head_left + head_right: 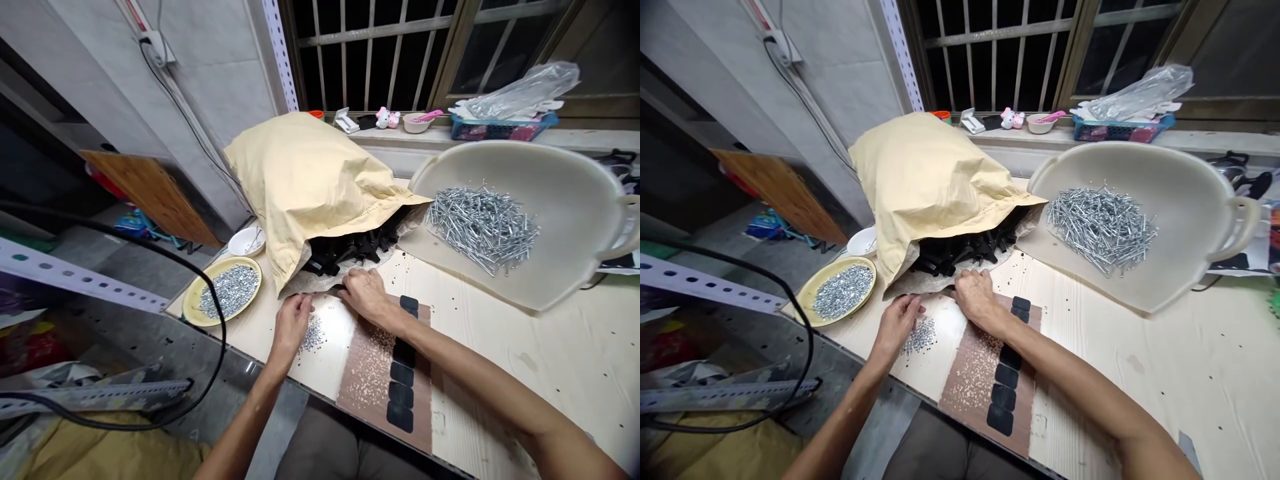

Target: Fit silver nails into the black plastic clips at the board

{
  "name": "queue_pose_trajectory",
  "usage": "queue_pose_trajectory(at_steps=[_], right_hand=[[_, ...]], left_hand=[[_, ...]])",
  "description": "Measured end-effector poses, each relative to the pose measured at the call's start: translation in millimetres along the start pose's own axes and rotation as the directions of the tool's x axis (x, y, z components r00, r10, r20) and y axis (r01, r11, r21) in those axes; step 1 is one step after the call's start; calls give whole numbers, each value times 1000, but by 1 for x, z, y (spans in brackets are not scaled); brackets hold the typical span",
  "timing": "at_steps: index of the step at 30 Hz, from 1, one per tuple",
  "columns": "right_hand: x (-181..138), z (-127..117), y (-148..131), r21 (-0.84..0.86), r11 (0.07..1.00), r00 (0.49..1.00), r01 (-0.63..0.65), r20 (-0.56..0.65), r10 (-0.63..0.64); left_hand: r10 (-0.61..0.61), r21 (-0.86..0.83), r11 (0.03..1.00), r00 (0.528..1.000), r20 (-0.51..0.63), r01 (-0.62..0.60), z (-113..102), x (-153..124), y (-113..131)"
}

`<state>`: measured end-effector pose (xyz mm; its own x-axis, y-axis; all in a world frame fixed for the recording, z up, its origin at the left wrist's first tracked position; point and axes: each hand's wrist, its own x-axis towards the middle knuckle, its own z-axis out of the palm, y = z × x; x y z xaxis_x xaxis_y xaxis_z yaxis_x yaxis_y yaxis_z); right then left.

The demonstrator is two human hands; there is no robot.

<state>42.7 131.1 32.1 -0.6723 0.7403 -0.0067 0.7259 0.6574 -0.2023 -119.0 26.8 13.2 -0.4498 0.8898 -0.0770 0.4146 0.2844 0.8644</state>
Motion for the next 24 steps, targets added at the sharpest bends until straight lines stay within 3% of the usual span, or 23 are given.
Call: queue_pose_trajectory(at_steps=[2, 4, 6, 8, 10, 12, 14, 17, 21, 24], right_hand=[[-17, -17, 11, -2, 1000, 1000, -19, -13, 19], [-41, -29, 19, 18, 998, 997, -56, -48, 57], [-67, -35, 20, 91, 993, 993, -81, -73, 88], [-86, -37, 16, 213, 976, 995, -39, -78, 57], [-93, -36, 11, 322, 945, 997, 61, -65, -43], [-83, -35, 7, 345, 933, 995, 98, -58, -83], [-56, -32, 1, 289, 956, 997, 48, -72, -28], [1, -20, -15, 163, 987, 987, 8, -157, 18], [60, 6, -47, -59, 997, 989, 48, -139, -56], [72, 20, -51, -97, 994, 990, 51, -123, -62]], left_hand=[[-74, -108, 990, 990, 122, 88, -2, -9, 7], [-149, -231, 945, 932, 329, 233, 5, -26, 16], [-138, -385, 856, 869, 475, 346, 19, -43, 27], [-69, -576, 709, 852, 519, 408, 35, -52, 39], [-13, -718, 582, 887, 461, 382, 47, -52, 51], [-27, -806, 528, 953, 301, 269, 51, -42, 56], [-69, -822, 558, 994, 90, 113, 47, -30, 54], [-109, -759, 650, 984, -143, -38, 37, -17, 41], [-121, -650, 759, 971, -204, -41, 28, -19, 27], [-119, -590, 807, 970, -214, -31, 24, -25, 23]])
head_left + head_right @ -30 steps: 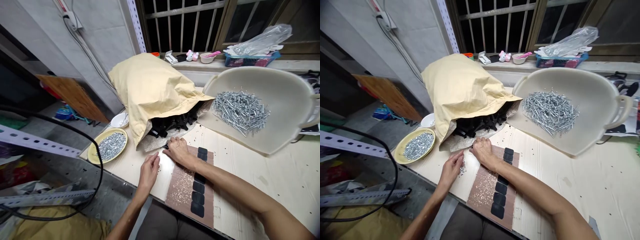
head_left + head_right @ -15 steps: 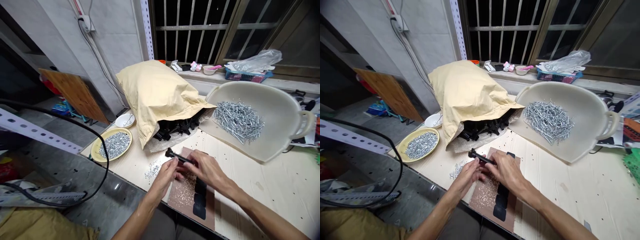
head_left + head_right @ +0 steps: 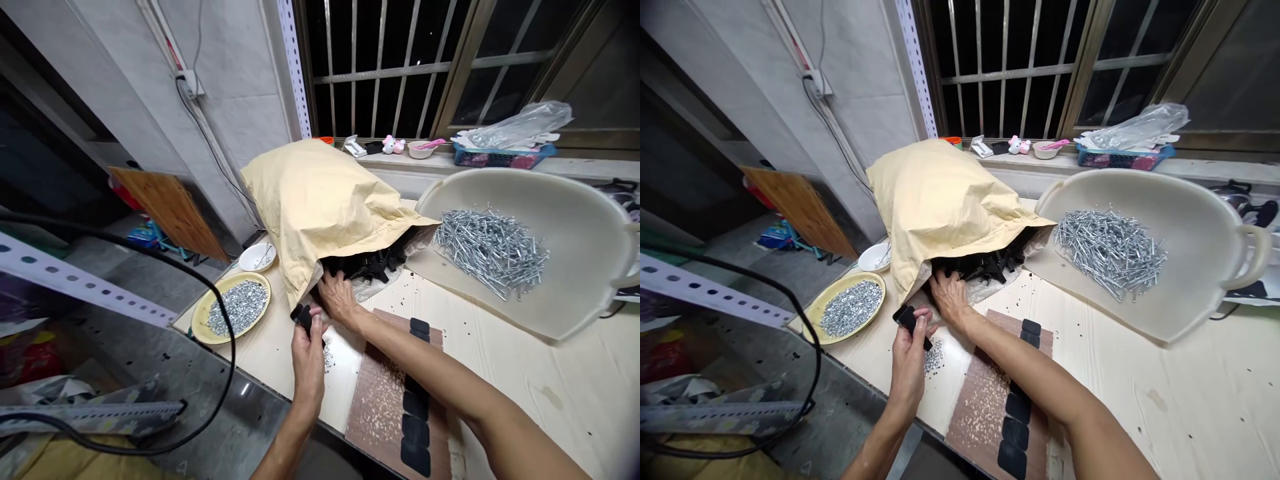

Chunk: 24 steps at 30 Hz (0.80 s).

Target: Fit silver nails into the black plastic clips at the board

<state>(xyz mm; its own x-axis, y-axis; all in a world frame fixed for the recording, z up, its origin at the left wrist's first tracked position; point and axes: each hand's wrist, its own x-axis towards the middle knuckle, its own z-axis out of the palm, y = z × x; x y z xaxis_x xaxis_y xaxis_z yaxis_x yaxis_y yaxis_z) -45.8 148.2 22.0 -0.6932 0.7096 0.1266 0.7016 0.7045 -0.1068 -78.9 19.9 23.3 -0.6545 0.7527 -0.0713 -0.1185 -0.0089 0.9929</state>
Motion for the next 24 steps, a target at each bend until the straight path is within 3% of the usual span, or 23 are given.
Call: queue_pose_trajectory(at_steps=[3, 9, 13, 16, 18, 19, 21, 23, 24], right_hand=[[-9, 6, 21, -31, 999, 999, 15, -35, -16], [-35, -4, 86, -30, 999, 999, -29, -23, 28], [-51, -9, 120, 182, 983, 992, -26, -115, 47], [-61, -12, 138, 312, 948, 983, -61, -146, 111], [-68, -22, 142, 283, 955, 983, -89, -131, 131], [-71, -29, 142, 261, 962, 985, -80, -127, 117], [-78, -46, 138, 271, 963, 994, 0, -104, 29], [-82, -62, 133, 401, 911, 995, 94, -65, -74], [-84, -67, 132, 492, 863, 993, 113, -43, -106]], left_hand=[[-18, 28, 999, 999, 35, 17, -2, -2, 3], [-104, 4, 994, 966, 236, 106, 8, -3, 3], [-125, 5, 992, 954, 271, 129, 19, -2, 1], [-26, 92, 996, 961, 275, 1, 25, 2, 3], [153, 224, 949, 943, 295, -224, 29, 7, 7], [269, 293, 880, 901, 339, -373, 32, 11, 11], [459, 379, 649, 737, 496, -660, 39, 21, 18], [494, 389, 411, 560, 665, -824, 47, 34, 24], [473, 387, 335, 509, 719, -859, 51, 40, 27]])
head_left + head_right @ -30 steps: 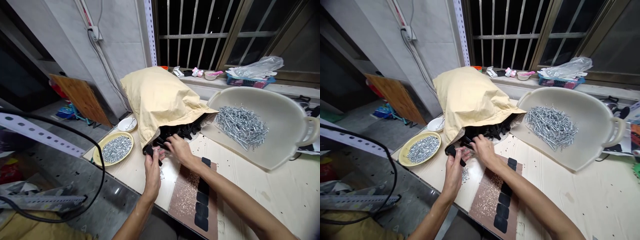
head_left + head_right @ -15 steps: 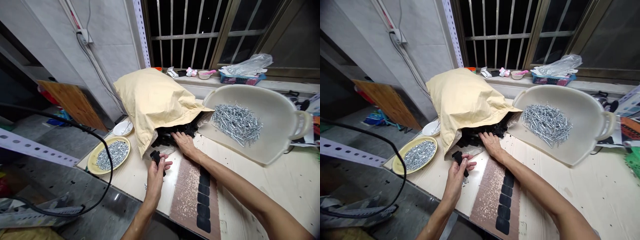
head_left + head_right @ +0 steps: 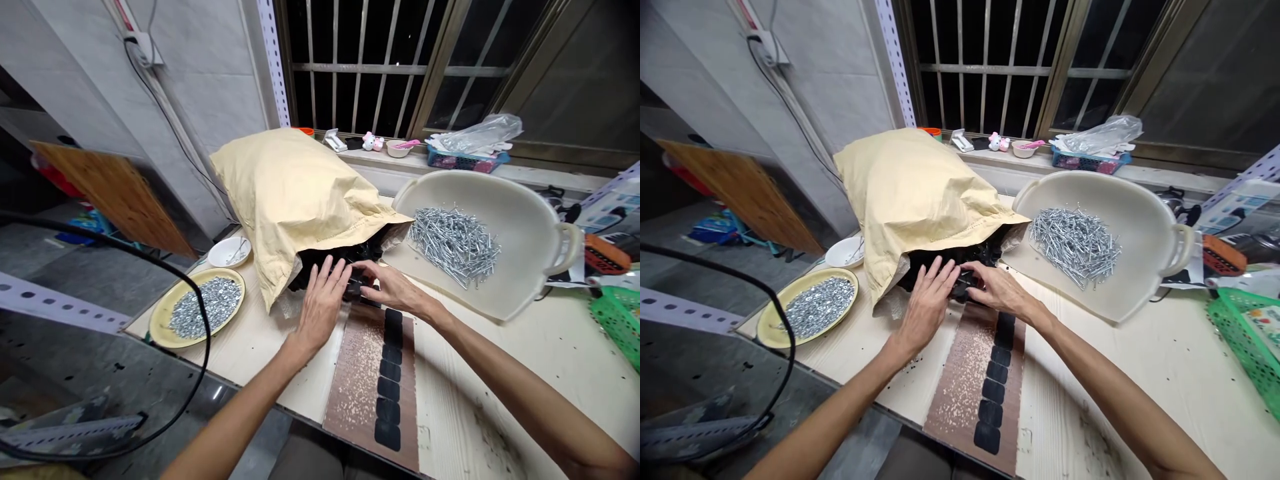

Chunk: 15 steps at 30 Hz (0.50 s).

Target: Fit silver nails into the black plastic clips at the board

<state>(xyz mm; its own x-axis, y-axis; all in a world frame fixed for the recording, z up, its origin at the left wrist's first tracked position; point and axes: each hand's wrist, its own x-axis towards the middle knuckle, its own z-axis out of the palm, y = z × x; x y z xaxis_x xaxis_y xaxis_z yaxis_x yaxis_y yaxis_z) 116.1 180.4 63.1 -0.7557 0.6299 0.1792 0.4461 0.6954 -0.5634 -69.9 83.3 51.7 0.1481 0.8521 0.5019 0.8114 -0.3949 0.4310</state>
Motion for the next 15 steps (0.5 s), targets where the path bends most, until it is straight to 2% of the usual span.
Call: queue_pose_trajectory(at_steps=[1, 3, 4, 6, 7, 9, 11, 13, 14, 15], right_hand=[[-1, -2, -1, 100, 995, 1000, -5, 28, 2], [-4, -1, 4, 198, 978, 997, -63, 66, 51], [-5, 2, 8, 166, 981, 994, -96, 77, 84], [-6, 9, 18, -47, 989, 984, -139, 102, 143], [-5, 13, 21, -191, 970, 978, -148, 119, 172], [-1, 21, 21, -409, 902, 961, -137, 165, 221], [7, 27, 18, -492, 860, 941, -132, 210, 264], [17, 29, 14, -514, 846, 925, -143, 235, 299], [20, 29, 14, -528, 836, 915, -150, 247, 320], [23, 29, 14, -544, 824, 904, -160, 254, 343]], left_hand=[[21, 28, 999, 999, 41, -22, 1, 6, -3], [-62, 9, 998, 997, 42, 62, 2, 13, -10], [-162, -39, 986, 987, 11, 162, 2, 13, -14], [-408, -199, 897, 913, -23, 395, 1, 10, -19], [-504, -302, 823, 864, 4, 481, 0, 7, -20], [-617, -524, 620, 776, 133, 584, -1, 2, -21], [-666, -698, 337, 684, 298, 632, 0, 0, -18], [-699, -746, 53, 558, 447, 663, 2, -1, -14], [-701, -737, -46, 504, 504, 674, 4, -2, -11], [-696, -725, -107, 470, 543, 680, 7, -2, -9]])
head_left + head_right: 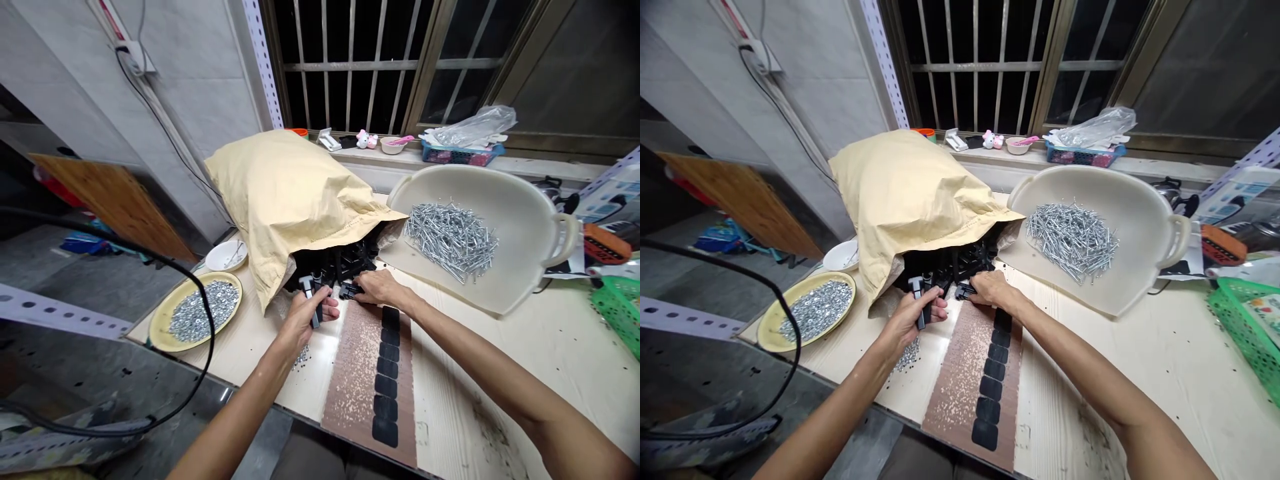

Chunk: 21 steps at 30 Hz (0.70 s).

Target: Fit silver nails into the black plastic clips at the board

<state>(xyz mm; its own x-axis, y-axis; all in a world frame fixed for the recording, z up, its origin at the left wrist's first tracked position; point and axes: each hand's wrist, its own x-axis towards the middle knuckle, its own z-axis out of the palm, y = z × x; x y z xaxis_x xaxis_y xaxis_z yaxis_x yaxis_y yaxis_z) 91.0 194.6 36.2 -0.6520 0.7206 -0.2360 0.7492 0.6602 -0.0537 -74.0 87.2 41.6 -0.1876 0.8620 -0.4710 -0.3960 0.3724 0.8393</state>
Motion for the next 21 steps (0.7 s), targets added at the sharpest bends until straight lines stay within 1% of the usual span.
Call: queue_pose_trajectory(at_steps=[2, 5, 7, 9, 11, 13, 14, 15, 16, 17, 18, 19, 20, 21], right_hand=[[0, -1, 3, -25, 999, 999, -44, 18, 44], [-11, -3, 10, -43, 993, 994, -113, -5, 113], [-24, -6, 11, -43, 988, 989, -147, -38, 145], [-35, -10, 8, 12, 986, 980, -168, -108, 169], [-43, -13, 2, 117, 983, 967, -141, -197, 162], [-47, -13, -4, 233, 971, 953, -58, -276, 123], [-48, -13, -6, 292, 956, 952, 1, -292, 89], [-49, -12, -8, 370, 927, 954, 62, -294, 53], [-51, -12, -11, 471, 874, 958, 116, -286, 27], [-54, -11, -13, 582, 799, 959, 155, -284, 21], [-58, -11, -16, 677, 713, 953, 181, -299, 41], [-63, -10, -19, 743, 638, 933, 204, -345, 103], [-67, -9, -23, 774, 589, 885, 233, -419, 200], [-71, -7, -27, 767, 583, 802, 269, -514, 305]], left_hand=[[-40, -29, 999, 999, 22, 41, 3, -1, -5], [-33, -54, 998, 999, 41, 35, 7, -2, -14], [-19, -85, 996, 998, 52, 23, 13, -3, -19], [5, -146, 989, 995, 103, 10, 23, -3, -25], [48, -225, 974, 986, 157, -12, 35, -3, -31], [95, -285, 957, 983, 156, -48, 45, -3, -36], [120, -308, 949, 983, 140, -72, 48, -3, -37], [143, -331, 939, 982, 121, -96, 49, -4, -37], [155, -355, 929, 982, 108, -108, 48, -5, -37], [153, -382, 918, 983, 100, -104, 46, -6, -36], [134, -410, 908, 986, 95, -83, 42, -7, -34], [101, -435, 899, 991, 91, -52, 37, -9, -32], [65, -452, 892, 994, 86, -19, 33, -11, -30], [30, -462, 887, 996, 79, 10, 29, -13, -29]])
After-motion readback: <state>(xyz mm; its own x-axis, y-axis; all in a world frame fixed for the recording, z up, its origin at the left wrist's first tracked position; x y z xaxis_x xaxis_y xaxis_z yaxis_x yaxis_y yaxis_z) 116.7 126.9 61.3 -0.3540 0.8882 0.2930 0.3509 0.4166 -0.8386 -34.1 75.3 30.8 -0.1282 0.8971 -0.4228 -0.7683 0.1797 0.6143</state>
